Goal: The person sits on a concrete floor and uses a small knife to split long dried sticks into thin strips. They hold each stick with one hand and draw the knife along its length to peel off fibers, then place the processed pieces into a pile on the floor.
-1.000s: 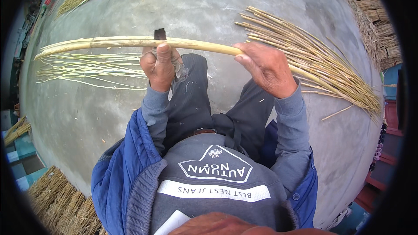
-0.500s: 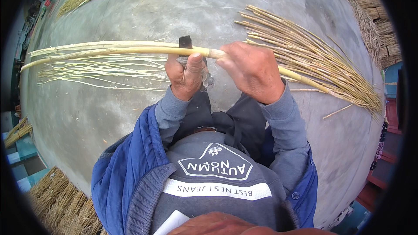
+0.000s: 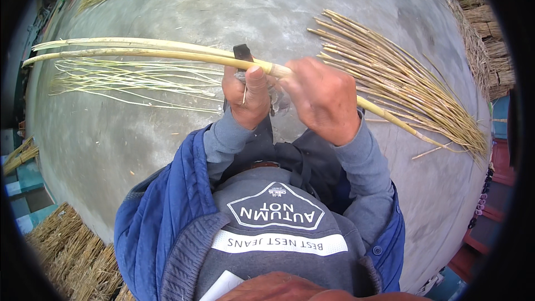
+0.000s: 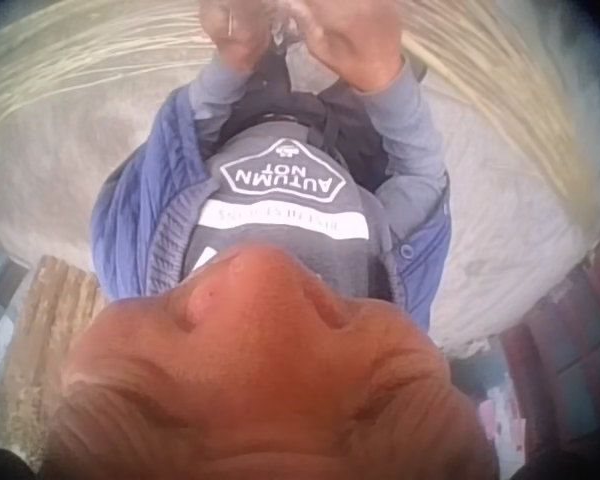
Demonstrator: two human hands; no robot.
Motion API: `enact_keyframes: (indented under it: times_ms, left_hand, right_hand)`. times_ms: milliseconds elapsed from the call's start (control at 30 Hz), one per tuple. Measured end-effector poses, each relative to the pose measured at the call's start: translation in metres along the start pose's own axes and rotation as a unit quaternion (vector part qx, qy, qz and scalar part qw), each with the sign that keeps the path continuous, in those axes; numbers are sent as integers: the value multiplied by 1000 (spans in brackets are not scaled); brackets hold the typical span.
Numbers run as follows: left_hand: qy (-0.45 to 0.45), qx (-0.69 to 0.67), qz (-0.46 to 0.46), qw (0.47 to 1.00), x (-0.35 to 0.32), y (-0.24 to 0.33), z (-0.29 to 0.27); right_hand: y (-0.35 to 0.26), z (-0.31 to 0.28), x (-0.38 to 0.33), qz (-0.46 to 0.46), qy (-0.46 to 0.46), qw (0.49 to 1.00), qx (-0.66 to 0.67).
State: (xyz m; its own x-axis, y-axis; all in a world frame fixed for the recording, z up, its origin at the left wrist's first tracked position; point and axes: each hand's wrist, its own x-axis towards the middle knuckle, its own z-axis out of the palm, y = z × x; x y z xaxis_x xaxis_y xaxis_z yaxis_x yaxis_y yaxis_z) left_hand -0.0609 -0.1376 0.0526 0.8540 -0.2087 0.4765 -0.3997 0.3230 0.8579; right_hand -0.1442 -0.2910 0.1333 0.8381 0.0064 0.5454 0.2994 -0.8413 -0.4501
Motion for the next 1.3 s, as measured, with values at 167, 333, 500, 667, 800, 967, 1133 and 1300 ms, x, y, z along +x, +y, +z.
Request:
enact_keyframes:
  times_ms: [167, 333, 500, 667, 800, 967, 1133, 1300]
  left_hand:
    - [-86, 122, 15, 989, -6, -23, -29]
    - [-136, 178, 53, 973, 9, -23, -38]
    - [8, 58, 11, 998, 32, -2, -39]
    - [-69, 98, 15, 993, 25, -7, -25]
    - [21, 95, 22, 995, 34, -9, -42]
    - [-63, 309, 285, 905, 29, -25, -37]
    - [-36, 128, 42, 990, 30, -30, -39]
    - [-88, 182, 174, 964, 35, -24, -33]
  right_hand:
    - [-1, 9, -1, -1, 1, 1000, 16]
    - [12, 10, 3, -14, -18, 1000, 17]
    - [31, 0, 3, 5, 5, 1000, 24]
    - [31, 7, 0, -7, -62, 998, 18]
    - [32, 2, 2, 12, -36, 999, 32]
    - [32, 2, 1, -12, -87, 995, 39]
    - [36, -1, -2, 17, -27, 998, 47]
    - [35, -2, 1, -27, -74, 997, 27]
